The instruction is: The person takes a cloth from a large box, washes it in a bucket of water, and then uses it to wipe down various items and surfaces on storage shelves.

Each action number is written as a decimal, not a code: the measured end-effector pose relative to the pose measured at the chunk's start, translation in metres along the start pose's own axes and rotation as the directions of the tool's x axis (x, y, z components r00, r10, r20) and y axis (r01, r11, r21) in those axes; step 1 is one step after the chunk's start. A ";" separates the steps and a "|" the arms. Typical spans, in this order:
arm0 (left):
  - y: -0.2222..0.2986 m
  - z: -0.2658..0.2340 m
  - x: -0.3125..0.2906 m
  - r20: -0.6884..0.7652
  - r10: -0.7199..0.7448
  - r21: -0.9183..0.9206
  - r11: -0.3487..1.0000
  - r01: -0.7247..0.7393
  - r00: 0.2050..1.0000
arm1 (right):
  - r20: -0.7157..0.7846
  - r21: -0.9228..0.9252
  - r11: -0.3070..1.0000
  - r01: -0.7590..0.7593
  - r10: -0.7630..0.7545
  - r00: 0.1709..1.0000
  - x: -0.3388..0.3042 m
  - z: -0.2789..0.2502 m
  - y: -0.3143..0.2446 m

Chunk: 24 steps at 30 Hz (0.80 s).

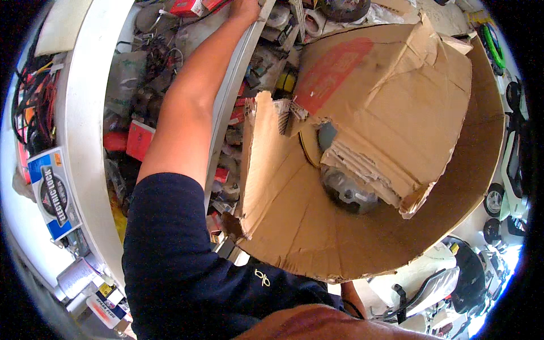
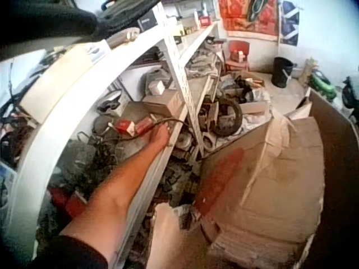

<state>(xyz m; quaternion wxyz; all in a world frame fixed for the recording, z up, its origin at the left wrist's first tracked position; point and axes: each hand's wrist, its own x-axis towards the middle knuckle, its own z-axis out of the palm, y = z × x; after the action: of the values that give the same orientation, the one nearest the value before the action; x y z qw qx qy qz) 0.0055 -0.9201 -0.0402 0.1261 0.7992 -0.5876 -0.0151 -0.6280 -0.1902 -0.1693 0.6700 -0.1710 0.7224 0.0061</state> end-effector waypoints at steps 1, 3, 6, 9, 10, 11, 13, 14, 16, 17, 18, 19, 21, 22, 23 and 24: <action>-0.056 -0.002 0.011 0.021 0.201 0.173 0.964 -0.201 0.979 | 0.049 -0.019 1.000 0.014 -0.014 0.999 0.005 0.004 -0.005; 0.029 -0.023 -0.054 0.177 0.241 0.083 0.962 -0.258 0.954 | -0.040 0.036 0.999 -0.003 0.004 0.999 -0.007 0.001 0.003; -0.002 -0.049 -0.132 0.066 0.324 0.021 0.945 -0.326 0.944 | -0.016 0.042 0.999 0.008 -0.007 1.000 -0.006 0.004 -0.002; -0.026 -0.047 -0.156 -0.088 0.407 -0.036 0.911 -0.412 0.909 | -0.009 0.036 0.999 0.016 -0.016 1.000 -0.003 0.002 -0.005; -0.026 -0.043 -0.155 -0.117 0.404 -0.068 0.908 -0.413 0.907 | -0.009 0.039 0.999 0.013 -0.013 1.000 -0.005 0.003 -0.003; -0.025 -0.045 -0.145 -0.110 0.407 -0.061 0.908 -0.415 0.907 | 0.002 0.040 0.999 0.014 -0.014 1.000 -0.005 0.006 -0.003; -0.017 -0.035 -0.102 -0.018 0.348 0.058 0.936 -0.347 0.937 | 0.000 0.042 0.999 0.020 -0.020 1.000 -0.005 0.005 -0.003; -0.004 -0.030 -0.086 -0.034 0.276 0.016 0.961 -0.275 0.961 | -0.015 0.041 0.999 0.018 -0.018 1.000 -0.008 0.002 -0.001; -0.016 -0.017 -0.051 -0.019 0.160 0.047 0.986 -0.159 0.987 | -0.014 0.022 0.999 0.028 -0.028 1.000 -0.008 -0.001 0.002; -0.066 -0.008 -0.012 0.020 0.238 0.171 0.956 -0.238 0.971 | 0.024 -0.001 0.999 0.041 -0.041 0.999 -0.005 0.000 0.001; -0.079 -0.008 0.018 0.094 0.188 0.261 0.943 -0.207 0.978 | 0.030 -0.011 0.999 0.045 -0.045 0.999 -0.006 0.000 0.003; -0.089 -0.017 0.048 0.161 0.137 0.360 0.914 -0.187 0.977 | 0.046 -0.017 0.998 0.056 -0.055 0.997 -0.004 0.001 0.005; -0.062 0.002 0.029 0.308 -0.041 -0.103 0.992 0.076 0.951 | -0.011 0.001 0.999 0.044 -0.044 0.999 -0.014 -0.005 0.011; -0.046 -0.001 0.018 0.482 -0.148 -0.463 0.794 0.395 0.864 | -0.029 0.007 0.999 0.038 -0.038 0.999 -0.019 -0.008 0.013; -0.049 -0.014 0.001 0.659 -0.176 -0.635 0.391 0.666 0.732 | -0.019 -0.002 0.999 0.046 -0.046 0.999 -0.018 -0.009 0.011; -0.060 -0.012 -0.024 0.658 -0.198 -0.627 0.390 0.674 0.726 | -0.007 -0.012 0.999 0.047 -0.047 0.999 -0.020 -0.010 0.011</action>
<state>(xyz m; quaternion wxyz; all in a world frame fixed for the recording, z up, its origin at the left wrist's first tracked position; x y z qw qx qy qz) 0.0563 -0.8782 -0.0452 0.3335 0.7330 -0.2726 -0.5265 -0.6399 -0.1776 -0.1512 0.6662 -0.1921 0.7206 -0.0061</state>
